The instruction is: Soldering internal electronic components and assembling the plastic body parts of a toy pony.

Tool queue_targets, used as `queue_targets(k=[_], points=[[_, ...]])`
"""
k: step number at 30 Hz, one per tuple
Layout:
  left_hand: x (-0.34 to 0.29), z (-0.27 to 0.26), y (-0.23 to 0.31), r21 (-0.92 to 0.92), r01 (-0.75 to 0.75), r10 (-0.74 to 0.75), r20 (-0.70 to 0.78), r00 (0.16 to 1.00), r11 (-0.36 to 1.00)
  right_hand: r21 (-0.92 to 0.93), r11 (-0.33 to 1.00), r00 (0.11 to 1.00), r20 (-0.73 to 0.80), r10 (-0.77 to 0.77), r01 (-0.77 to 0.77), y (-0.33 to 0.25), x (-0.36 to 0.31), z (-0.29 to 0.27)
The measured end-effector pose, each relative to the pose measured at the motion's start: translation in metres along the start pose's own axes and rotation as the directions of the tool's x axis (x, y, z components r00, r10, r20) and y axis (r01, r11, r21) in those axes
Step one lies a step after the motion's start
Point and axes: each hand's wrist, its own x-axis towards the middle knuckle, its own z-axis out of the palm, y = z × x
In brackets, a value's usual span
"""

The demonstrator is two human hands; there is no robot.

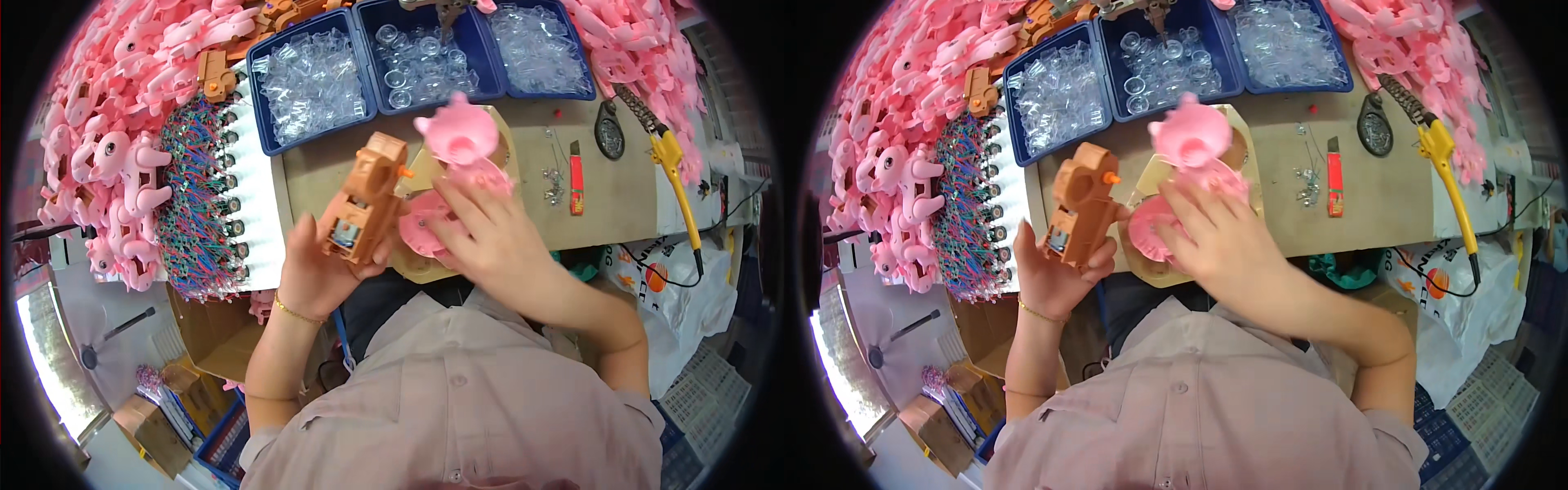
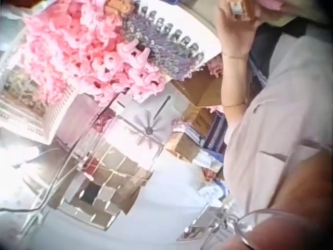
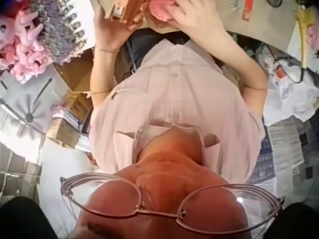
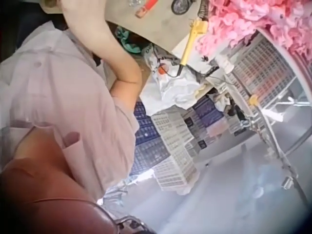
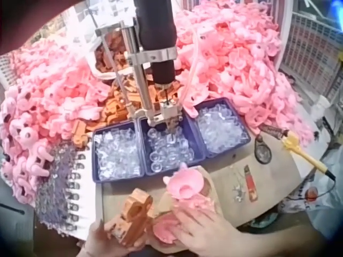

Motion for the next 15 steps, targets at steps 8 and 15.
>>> queue_targets(k=[8,15], points=[[0.006,0.011,-0.006,0.083,0.062,-0.054,-0.085,0.995,0.995,0.439,0.897,0.997,0.067,0.034,-0.06,0.015,-0.01,-0.013],[0.032,0.026,0.023,-0.034,0.387,-0.386,-0.179,0.905,0.922,0.542,0.831,0.986,-0.162,-0.041,0.124,0.041,0.028,-0.052]])
